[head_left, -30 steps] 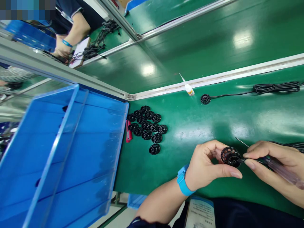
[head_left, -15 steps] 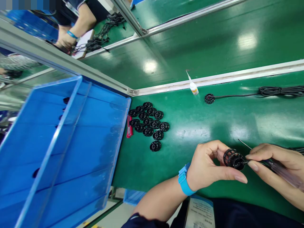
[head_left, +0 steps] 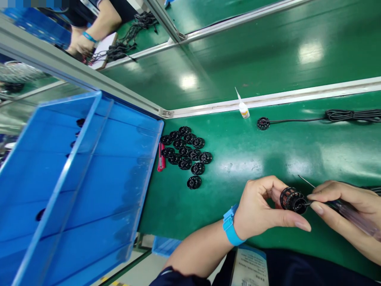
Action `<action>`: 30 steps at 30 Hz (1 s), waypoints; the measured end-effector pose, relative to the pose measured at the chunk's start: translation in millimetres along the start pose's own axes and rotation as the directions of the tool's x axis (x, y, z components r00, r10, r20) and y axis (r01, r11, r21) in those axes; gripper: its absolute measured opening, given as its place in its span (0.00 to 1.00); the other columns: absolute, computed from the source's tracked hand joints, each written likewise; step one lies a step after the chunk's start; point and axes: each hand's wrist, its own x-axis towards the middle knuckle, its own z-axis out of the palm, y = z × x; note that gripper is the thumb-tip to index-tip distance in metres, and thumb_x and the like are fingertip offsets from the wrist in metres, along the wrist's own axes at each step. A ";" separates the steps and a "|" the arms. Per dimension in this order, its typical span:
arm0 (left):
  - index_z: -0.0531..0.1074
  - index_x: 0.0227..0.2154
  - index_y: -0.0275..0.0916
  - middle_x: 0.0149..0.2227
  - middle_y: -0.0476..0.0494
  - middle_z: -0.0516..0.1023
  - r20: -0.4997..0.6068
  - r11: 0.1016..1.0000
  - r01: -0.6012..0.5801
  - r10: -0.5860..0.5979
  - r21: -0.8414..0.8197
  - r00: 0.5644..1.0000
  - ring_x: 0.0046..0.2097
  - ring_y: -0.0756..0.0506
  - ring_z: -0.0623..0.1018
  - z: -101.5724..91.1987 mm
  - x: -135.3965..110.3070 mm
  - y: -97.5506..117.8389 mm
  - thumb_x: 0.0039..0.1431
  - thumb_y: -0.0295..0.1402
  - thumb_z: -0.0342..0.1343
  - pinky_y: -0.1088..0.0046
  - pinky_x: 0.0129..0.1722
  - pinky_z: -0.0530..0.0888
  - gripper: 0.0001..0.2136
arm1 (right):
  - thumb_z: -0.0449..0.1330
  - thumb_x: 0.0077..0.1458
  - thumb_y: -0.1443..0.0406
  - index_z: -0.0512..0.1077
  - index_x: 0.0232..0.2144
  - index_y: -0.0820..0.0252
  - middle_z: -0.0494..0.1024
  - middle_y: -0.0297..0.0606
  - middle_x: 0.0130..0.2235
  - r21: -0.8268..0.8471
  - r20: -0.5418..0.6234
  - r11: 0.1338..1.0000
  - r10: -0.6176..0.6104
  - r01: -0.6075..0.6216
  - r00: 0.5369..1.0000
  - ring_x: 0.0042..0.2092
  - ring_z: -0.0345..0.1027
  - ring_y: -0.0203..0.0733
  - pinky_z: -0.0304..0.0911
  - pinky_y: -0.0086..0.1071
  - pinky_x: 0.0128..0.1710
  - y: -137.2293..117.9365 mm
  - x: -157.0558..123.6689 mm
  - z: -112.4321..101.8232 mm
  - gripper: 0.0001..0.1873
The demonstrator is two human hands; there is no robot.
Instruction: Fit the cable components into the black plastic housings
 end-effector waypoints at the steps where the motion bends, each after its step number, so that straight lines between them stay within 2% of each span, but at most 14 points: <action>1: 0.77 0.26 0.36 0.24 0.49 0.80 0.000 1.000 -0.002 0.002 0.002 1.000 0.26 0.51 0.75 0.1 0.1 0.0 0.25 0.44 0.86 0.77 0.26 0.70 0.29 | 0.68 0.64 0.59 0.81 0.37 0.50 0.83 0.32 0.32 0.004 0.002 1.000 0.002 -0.002 1.000 0.29 0.79 0.38 0.73 0.25 0.27 -0.2 0.2 0.0 0.04; 6: 0.78 0.27 0.36 0.24 0.49 0.81 0.006 0.999 -0.044 0.044 0.000 0.999 0.25 0.52 0.75 0.1 1.8 0.3 0.26 0.42 0.86 0.78 0.26 0.71 0.28 | 0.68 0.64 0.60 0.80 0.38 0.51 0.83 0.32 0.32 0.007 0.009 1.000 -0.007 0.007 1.000 0.29 0.78 0.37 0.73 0.25 0.27 -0.4 -0.5 -1.2 0.03; 10: 0.82 0.33 0.36 0.28 0.47 0.84 0.040 0.980 -0.186 0.183 0.075 0.982 0.29 0.50 0.79 0.6 3.7 3.8 0.35 0.40 0.85 0.77 0.32 0.77 0.24 | 0.68 0.65 0.62 0.79 0.40 0.51 0.83 0.31 0.34 -0.088 -0.026 0.992 -0.097 0.094 0.995 0.31 0.79 0.36 0.73 0.24 0.28 -0.9 -3.1 -2.4 0.02; 14: 0.85 0.42 0.38 0.34 0.43 0.87 0.074 0.907 -0.346 0.338 0.241 0.938 0.33 0.47 0.83 0.7 3.1 8.0 0.48 0.40 0.81 0.73 0.36 0.82 0.20 | 0.68 0.63 0.68 0.78 0.44 0.54 0.83 0.32 0.36 -0.231 -0.060 0.942 -0.262 0.241 0.963 0.33 0.80 0.37 0.76 0.29 0.33 -2.5 -9.5 -2.8 0.08; 17: 0.85 0.45 0.40 0.38 0.41 0.88 0.102 0.828 -0.446 0.439 0.340 0.893 0.36 0.46 0.86 -0.1 2.1 9.2 0.54 0.40 0.78 0.72 0.39 0.83 0.18 | 0.69 0.60 0.72 0.77 0.45 0.57 0.83 0.33 0.36 -0.284 -0.043 0.906 -0.338 0.312 0.940 0.34 0.80 0.37 0.76 0.31 0.35 -3.6 -13.3 -2.6 0.11; 21: 0.83 0.46 0.41 0.42 0.41 0.90 0.147 0.755 -0.538 0.524 0.376 0.839 0.42 0.44 0.89 -0.4 2.4 10.1 0.53 0.40 0.78 0.71 0.43 0.85 0.19 | 0.69 0.60 0.74 0.77 0.44 0.59 0.83 0.32 0.35 -0.305 -0.024 0.882 -0.383 0.358 0.923 0.35 0.80 0.36 0.76 0.31 0.38 -7.0 -11.9 -1.9 0.11; 25: 0.82 0.45 0.42 0.45 0.41 0.90 0.175 0.710 -0.597 0.578 0.374 0.797 0.45 0.44 0.90 0.3 3.4 11.8 0.55 0.33 0.77 0.71 0.47 0.87 0.16 | 0.67 0.63 0.74 0.77 0.41 0.60 0.83 0.33 0.35 -0.314 -0.042 0.870 -0.413 0.381 0.910 0.35 0.80 0.34 0.77 0.29 0.40 -12.3 -7.0 0.3 0.06; 30: 0.81 0.43 0.41 0.44 0.42 0.90 0.204 0.669 -0.632 0.607 0.391 0.769 0.45 0.45 0.90 -0.2 4.0 12.9 0.56 0.32 0.77 0.75 0.47 0.86 0.14 | 0.66 0.65 0.72 0.78 0.40 0.59 0.84 0.31 0.35 -0.339 -0.067 0.854 -0.440 0.395 0.895 0.34 0.79 0.34 0.76 0.30 0.43 -13.8 -6.1 2.4 0.05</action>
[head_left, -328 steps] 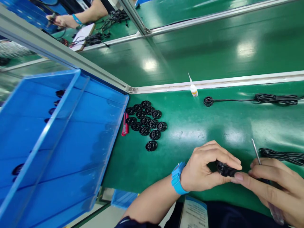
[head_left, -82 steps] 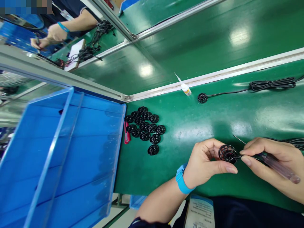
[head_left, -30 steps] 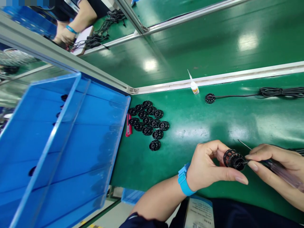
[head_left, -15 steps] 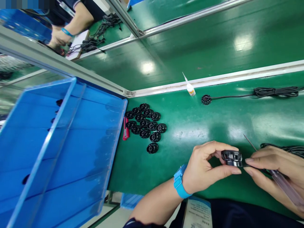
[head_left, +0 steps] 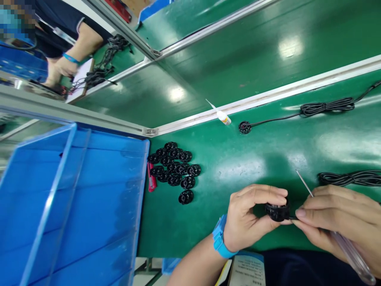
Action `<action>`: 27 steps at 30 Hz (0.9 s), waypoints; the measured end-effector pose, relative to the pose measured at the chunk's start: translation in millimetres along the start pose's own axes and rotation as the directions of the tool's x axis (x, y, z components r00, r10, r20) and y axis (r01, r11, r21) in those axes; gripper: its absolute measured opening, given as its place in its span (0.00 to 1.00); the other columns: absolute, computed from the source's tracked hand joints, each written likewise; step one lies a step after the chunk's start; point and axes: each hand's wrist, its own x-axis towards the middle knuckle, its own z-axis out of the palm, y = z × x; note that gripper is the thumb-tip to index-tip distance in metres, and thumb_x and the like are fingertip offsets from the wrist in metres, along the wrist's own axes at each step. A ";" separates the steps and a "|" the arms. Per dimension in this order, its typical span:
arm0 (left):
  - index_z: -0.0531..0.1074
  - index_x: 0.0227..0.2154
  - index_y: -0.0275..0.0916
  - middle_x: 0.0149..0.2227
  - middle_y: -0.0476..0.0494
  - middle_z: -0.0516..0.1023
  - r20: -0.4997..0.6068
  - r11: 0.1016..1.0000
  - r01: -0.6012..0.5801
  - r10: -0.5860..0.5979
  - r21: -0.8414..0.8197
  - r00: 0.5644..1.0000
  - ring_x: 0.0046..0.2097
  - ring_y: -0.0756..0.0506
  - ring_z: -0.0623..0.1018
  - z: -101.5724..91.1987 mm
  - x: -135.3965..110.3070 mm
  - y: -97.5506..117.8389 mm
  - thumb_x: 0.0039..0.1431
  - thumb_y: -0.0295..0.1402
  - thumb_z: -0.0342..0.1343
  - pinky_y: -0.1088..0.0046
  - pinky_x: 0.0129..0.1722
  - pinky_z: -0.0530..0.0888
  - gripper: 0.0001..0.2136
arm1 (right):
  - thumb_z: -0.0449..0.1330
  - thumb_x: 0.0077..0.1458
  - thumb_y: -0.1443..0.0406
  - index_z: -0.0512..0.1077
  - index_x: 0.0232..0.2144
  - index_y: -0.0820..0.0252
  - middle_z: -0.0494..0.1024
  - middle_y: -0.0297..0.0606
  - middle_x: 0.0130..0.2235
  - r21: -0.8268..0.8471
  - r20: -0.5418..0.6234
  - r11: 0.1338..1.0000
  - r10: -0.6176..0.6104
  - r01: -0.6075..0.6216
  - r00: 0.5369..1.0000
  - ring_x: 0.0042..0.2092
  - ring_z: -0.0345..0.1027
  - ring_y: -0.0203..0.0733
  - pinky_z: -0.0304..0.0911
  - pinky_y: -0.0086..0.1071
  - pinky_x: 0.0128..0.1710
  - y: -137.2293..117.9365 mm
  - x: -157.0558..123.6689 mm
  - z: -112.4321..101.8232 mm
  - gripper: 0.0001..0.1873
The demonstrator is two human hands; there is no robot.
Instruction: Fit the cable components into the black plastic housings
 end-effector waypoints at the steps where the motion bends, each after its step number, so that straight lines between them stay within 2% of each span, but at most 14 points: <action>1: 0.80 0.43 0.41 0.45 0.42 0.90 0.004 1.000 -0.005 0.005 0.009 1.000 0.45 0.45 0.90 -0.2 -0.1 -0.1 0.57 0.32 0.76 0.75 0.46 0.86 0.14 | 0.66 0.65 0.72 0.78 0.40 0.59 0.84 0.31 0.35 -0.005 -0.001 1.000 0.001 -0.001 1.000 0.34 0.79 0.34 0.76 0.30 0.42 0.0 -0.5 0.3 0.05; 12: 0.80 0.46 0.41 0.50 0.42 0.88 0.020 0.999 -0.034 0.033 0.006 0.999 0.49 0.44 0.89 -1.4 -5.3 -3.3 0.57 0.31 0.76 0.73 0.49 0.87 0.15 | 0.64 0.67 0.72 0.77 0.39 0.56 0.84 0.28 0.36 -0.050 -0.033 0.999 -0.006 0.004 0.999 0.36 0.78 0.34 0.76 0.31 0.41 -0.8 -5.1 3.0 0.06; 16: 0.80 0.50 0.43 0.56 0.40 0.85 0.020 0.999 -0.039 0.040 -0.019 0.999 0.48 0.44 0.89 -1.7 -7.5 -7.5 0.58 0.32 0.75 0.71 0.49 0.88 0.17 | 0.65 0.66 0.71 0.81 0.45 0.55 0.85 0.30 0.41 -0.069 -0.042 0.997 -0.043 0.040 0.998 0.42 0.79 0.37 0.77 0.33 0.47 0.2 -19.0 2.8 0.08; 23: 0.76 0.56 0.46 0.48 0.45 0.85 0.004 0.996 -0.075 0.075 0.046 0.997 0.50 0.42 0.88 -4.4 -9.7 -11.2 0.56 0.38 0.76 0.66 0.51 0.87 0.26 | 0.67 0.65 0.72 0.82 0.47 0.55 0.86 0.30 0.43 -0.085 -0.085 0.996 -0.042 0.035 0.996 0.46 0.81 0.37 0.76 0.32 0.58 -0.3 -30.4 3.5 0.11; 25: 0.75 0.55 0.46 0.49 0.44 0.84 -0.014 0.994 -0.081 0.082 0.072 0.997 0.51 0.41 0.88 -4.5 -9.5 -10.4 0.56 0.39 0.76 0.66 0.51 0.87 0.26 | 0.66 0.65 0.71 0.82 0.48 0.54 0.87 0.29 0.44 -0.104 -0.062 0.992 -0.075 0.068 0.995 0.45 0.82 0.38 0.78 0.33 0.57 1.8 -30.9 1.8 0.12; 27: 0.75 0.54 0.46 0.52 0.42 0.82 -0.030 0.991 -0.075 0.079 0.107 0.996 0.52 0.41 0.88 -4.4 -9.0 -9.3 0.57 0.40 0.76 0.65 0.51 0.87 0.25 | 0.64 0.67 0.70 0.82 0.50 0.53 0.87 0.30 0.45 -0.126 0.020 0.983 -0.133 0.135 0.991 0.45 0.83 0.40 0.80 0.35 0.54 4.4 -32.5 -0.5 0.13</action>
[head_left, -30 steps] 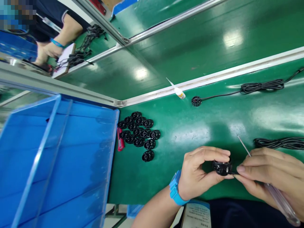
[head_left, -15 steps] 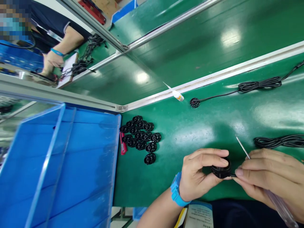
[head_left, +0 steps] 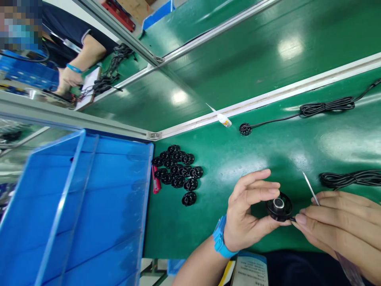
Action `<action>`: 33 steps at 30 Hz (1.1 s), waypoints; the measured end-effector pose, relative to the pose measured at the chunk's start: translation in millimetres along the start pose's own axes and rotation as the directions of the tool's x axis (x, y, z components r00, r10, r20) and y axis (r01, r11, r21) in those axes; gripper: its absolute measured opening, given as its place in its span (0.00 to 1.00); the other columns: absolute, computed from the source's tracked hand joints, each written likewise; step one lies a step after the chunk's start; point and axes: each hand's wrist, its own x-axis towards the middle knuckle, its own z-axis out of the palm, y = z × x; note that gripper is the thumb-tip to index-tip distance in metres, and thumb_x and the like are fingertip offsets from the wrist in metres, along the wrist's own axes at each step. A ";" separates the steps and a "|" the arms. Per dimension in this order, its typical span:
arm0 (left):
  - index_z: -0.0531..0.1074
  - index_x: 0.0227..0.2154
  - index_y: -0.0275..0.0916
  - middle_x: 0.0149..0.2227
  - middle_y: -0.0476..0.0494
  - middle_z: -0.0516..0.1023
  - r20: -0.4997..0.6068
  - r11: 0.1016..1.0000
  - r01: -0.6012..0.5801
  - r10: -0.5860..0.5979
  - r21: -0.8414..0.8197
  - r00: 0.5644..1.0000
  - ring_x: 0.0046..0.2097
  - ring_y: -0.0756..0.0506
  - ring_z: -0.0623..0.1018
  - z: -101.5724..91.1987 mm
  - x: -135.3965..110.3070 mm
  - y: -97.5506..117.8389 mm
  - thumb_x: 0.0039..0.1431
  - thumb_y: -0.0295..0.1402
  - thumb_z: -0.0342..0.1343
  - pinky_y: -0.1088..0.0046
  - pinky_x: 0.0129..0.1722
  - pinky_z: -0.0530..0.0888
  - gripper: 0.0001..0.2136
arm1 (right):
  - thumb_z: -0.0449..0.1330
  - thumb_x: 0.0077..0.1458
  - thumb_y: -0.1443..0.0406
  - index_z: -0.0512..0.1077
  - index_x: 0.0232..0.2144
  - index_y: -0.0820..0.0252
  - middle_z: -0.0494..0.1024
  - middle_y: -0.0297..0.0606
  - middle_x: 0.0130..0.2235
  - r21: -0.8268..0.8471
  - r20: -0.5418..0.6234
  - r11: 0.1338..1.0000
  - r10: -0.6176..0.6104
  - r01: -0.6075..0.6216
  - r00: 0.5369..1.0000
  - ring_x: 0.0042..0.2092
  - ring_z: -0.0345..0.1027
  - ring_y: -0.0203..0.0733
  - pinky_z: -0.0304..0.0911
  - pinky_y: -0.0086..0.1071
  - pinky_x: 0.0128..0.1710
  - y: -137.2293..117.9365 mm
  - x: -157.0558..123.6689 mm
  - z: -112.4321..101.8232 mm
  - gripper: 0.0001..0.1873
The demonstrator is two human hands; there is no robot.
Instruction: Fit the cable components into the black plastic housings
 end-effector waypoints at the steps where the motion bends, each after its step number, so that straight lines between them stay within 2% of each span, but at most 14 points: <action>1: 0.75 0.54 0.46 0.54 0.41 0.81 -0.005 1.000 0.002 -0.001 0.014 1.000 0.51 0.41 0.88 -0.1 0.2 0.4 0.57 0.41 0.75 0.65 0.50 0.87 0.24 | 0.62 0.68 0.69 0.82 0.51 0.53 0.87 0.30 0.46 -0.010 0.036 1.000 -0.026 0.026 0.999 0.45 0.83 0.41 0.82 0.37 0.53 0.9 -1.5 -0.7 0.13; 3: 0.75 0.54 0.46 0.58 0.39 0.78 -0.007 0.999 0.000 0.000 0.033 1.000 0.51 0.41 0.88 -0.3 0.3 0.8 0.58 0.41 0.75 0.65 0.48 0.88 0.24 | 0.61 0.68 0.68 0.81 0.53 0.52 0.87 0.31 0.47 -0.033 0.054 0.999 -0.032 0.033 0.998 0.46 0.84 0.44 0.83 0.39 0.52 0.9 -4.9 -0.6 0.15; 7: 0.74 0.54 0.46 0.61 0.37 0.75 0.004 0.998 -0.003 0.002 0.066 1.000 0.51 0.41 0.88 -1.0 -1.0 0.3 0.59 0.42 0.75 0.67 0.47 0.88 0.24 | 0.60 0.68 0.68 0.80 0.55 0.48 0.87 0.31 0.46 -0.052 -0.029 0.998 0.031 -0.032 0.999 0.47 0.83 0.44 0.81 0.39 0.54 -6.4 -10.7 5.5 0.17; 12: 0.74 0.55 0.46 0.63 0.39 0.72 0.011 0.999 -0.028 0.028 0.039 1.000 0.53 0.42 0.87 -0.5 -1.0 0.4 0.57 0.37 0.76 0.68 0.52 0.87 0.25 | 0.61 0.67 0.68 0.79 0.56 0.45 0.87 0.31 0.45 -0.035 -0.051 0.990 0.134 -0.136 0.990 0.48 0.83 0.45 0.80 0.40 0.54 -16.5 -13.5 10.2 0.19; 17: 0.75 0.55 0.45 0.61 0.40 0.75 0.010 0.996 -0.065 0.064 0.059 0.998 0.55 0.42 0.86 -1.4 1.7 0.6 0.58 0.35 0.76 0.68 0.53 0.86 0.24 | 0.64 0.66 0.69 0.81 0.52 0.47 0.87 0.29 0.45 -0.032 -0.015 0.997 0.077 -0.077 0.997 0.46 0.83 0.43 0.81 0.36 0.53 -7.7 -0.5 2.5 0.15; 20: 0.76 0.54 0.44 0.54 0.41 0.81 0.040 0.987 -0.093 0.088 0.128 0.995 0.52 0.43 0.87 -3.7 3.5 0.1 0.61 0.36 0.74 0.67 0.50 0.87 0.21 | 0.67 0.64 0.71 0.81 0.46 0.53 0.87 0.30 0.40 -0.022 -0.019 0.999 0.023 -0.023 1.000 0.40 0.83 0.38 0.80 0.30 0.47 1.3 16.4 0.5 0.10; 23: 0.75 0.56 0.43 0.52 0.41 0.84 0.043 0.960 -0.122 0.114 0.251 0.993 0.49 0.43 0.88 -6.7 6.2 -1.0 0.61 0.39 0.73 0.67 0.49 0.88 0.23 | 0.65 0.66 0.72 0.79 0.42 0.59 0.85 0.33 0.35 0.045 -0.036 0.994 0.105 -0.104 0.994 0.35 0.80 0.36 0.79 0.28 0.40 7.6 28.2 6.0 0.05; 26: 0.74 0.57 0.43 0.54 0.39 0.84 0.042 0.901 -0.148 0.143 0.408 0.989 0.52 0.42 0.87 -9.7 9.6 -2.7 0.60 0.40 0.74 0.65 0.51 0.87 0.25 | 0.65 0.67 0.71 0.77 0.43 0.58 0.83 0.34 0.35 0.139 -0.004 0.970 0.200 -0.197 0.980 0.34 0.79 0.35 0.76 0.30 0.35 14.5 29.3 17.2 0.04; 30: 0.77 0.52 0.42 0.49 0.42 0.86 0.100 0.847 -0.133 0.094 0.515 0.990 0.50 0.43 0.87 -13.4 13.5 -6.0 0.66 0.31 0.69 0.65 0.51 0.86 0.14 | 0.63 0.69 0.68 0.77 0.47 0.57 0.84 0.35 0.39 0.180 0.069 0.944 0.267 -0.275 0.961 0.38 0.80 0.36 0.77 0.31 0.39 24.6 24.4 34.1 0.05; 33: 0.78 0.51 0.42 0.47 0.42 0.86 0.148 0.814 -0.097 0.014 0.573 0.989 0.50 0.42 0.86 -17.7 15.3 -9.1 0.66 0.26 0.65 0.63 0.51 0.85 0.12 | 0.62 0.71 0.66 0.76 0.51 0.57 0.84 0.37 0.42 0.163 0.109 0.948 0.257 -0.272 0.960 0.42 0.80 0.37 0.78 0.32 0.43 28.1 24.9 39.3 0.09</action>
